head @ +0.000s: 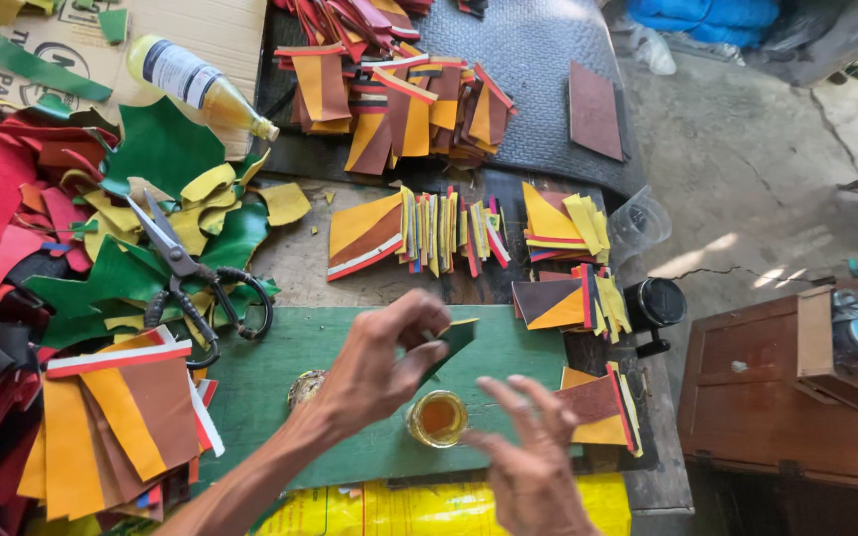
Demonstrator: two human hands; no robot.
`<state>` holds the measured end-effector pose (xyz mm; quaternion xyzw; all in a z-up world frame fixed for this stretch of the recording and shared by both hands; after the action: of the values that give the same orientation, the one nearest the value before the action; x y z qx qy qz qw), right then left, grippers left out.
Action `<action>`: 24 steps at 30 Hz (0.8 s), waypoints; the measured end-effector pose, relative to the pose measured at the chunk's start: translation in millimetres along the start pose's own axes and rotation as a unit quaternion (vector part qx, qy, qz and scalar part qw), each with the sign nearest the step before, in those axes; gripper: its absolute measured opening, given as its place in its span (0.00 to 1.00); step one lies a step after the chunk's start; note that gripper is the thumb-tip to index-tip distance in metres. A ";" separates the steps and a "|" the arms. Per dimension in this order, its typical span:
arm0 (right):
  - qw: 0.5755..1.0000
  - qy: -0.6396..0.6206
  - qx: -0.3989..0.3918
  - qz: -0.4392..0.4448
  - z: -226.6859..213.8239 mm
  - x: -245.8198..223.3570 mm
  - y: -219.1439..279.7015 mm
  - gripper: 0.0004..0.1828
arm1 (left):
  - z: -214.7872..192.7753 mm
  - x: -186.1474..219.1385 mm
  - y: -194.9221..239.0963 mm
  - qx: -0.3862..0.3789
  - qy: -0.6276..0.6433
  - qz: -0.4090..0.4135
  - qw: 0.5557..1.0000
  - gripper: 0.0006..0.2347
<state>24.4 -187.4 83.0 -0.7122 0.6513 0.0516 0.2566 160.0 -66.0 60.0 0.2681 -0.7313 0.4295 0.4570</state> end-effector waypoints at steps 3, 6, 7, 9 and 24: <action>0.997 0.000 -0.079 0.002 29.9 -4.6 1.5 0.26 | -14.5 -2.5 29.8 0.028 0.013 -0.019 0.999 0.10; 0.997 0.009 -0.079 -0.010 32.2 -5.6 1.1 0.26 | -19.9 -15.3 57.0 0.070 0.049 -0.076 0.993 0.12; 0.996 0.011 -0.090 -0.007 34.7 -4.6 0.3 0.25 | -20.5 -22.4 65.2 0.084 0.063 -0.103 0.989 0.12; 0.994 0.017 -0.112 0.000 40.4 -2.9 -1.9 0.23 | -18.5 -30.5 76.1 0.088 0.090 -0.118 0.985 0.13; 0.984 -0.152 0.021 0.093 1.4 6.9 -12.6 0.17 | 7.0 -34.1 97.9 0.136 0.370 -0.119 0.911 0.19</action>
<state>37.8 -192.7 82.8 -0.6269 0.6692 0.1688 0.3614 95.1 -24.5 -9.7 0.2347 -0.4067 0.5354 0.7021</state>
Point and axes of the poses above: each hand's wrist, its own y-axis away from the middle knuckle, its own z-axis out of the palm, x = y × z, the point moved 10 cm from there along -y, towards the middle knuckle, and after that the axes turned 14 degrees about z, right-handed, at the moved point
